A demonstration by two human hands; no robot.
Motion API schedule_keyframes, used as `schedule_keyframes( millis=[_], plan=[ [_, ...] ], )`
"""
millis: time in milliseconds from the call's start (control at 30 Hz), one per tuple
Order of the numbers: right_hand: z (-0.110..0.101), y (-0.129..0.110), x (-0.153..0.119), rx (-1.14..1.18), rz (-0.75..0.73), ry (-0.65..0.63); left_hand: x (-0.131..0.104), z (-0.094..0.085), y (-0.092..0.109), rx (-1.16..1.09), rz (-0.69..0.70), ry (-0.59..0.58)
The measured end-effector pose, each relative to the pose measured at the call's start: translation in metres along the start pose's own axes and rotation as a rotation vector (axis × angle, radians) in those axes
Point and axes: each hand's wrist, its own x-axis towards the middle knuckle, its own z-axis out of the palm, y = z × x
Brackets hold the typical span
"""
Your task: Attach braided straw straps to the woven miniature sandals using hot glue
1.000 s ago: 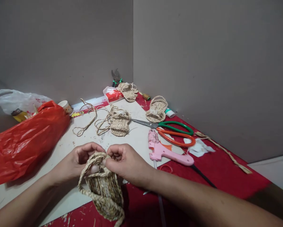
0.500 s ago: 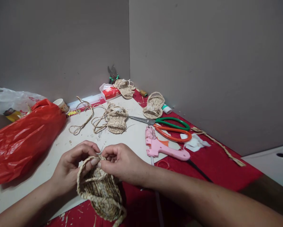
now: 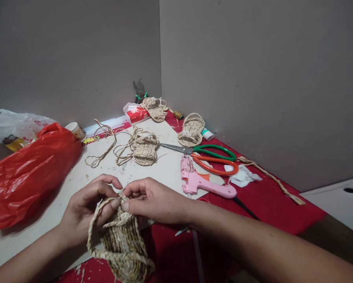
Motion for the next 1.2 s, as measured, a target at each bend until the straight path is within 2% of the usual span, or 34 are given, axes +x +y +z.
schedule_keyframes(
  millis=[200,500,767,867,1067,1200],
  plan=[
    [-0.004,0.002,-0.003,0.177,0.016,-0.109,0.000,-0.001,-0.002,0.024,-0.005,0.029],
    [0.004,-0.003,-0.002,-0.003,0.010,0.051,-0.001,0.000,0.003,0.029,-0.007,0.016],
    [0.011,0.009,0.003,0.005,-0.019,0.114,-0.002,0.001,0.000,0.009,-0.044,0.010],
    [0.011,0.007,0.001,-0.012,-0.018,0.144,-0.002,0.002,-0.001,-0.087,-0.111,-0.001],
    [0.010,0.001,-0.001,-0.035,-0.028,0.183,-0.004,0.002,0.001,-0.280,-0.429,-0.009],
    [0.008,-0.001,0.000,-0.046,-0.030,0.160,-0.003,0.001,0.002,-0.285,-0.425,0.004]
  ],
)
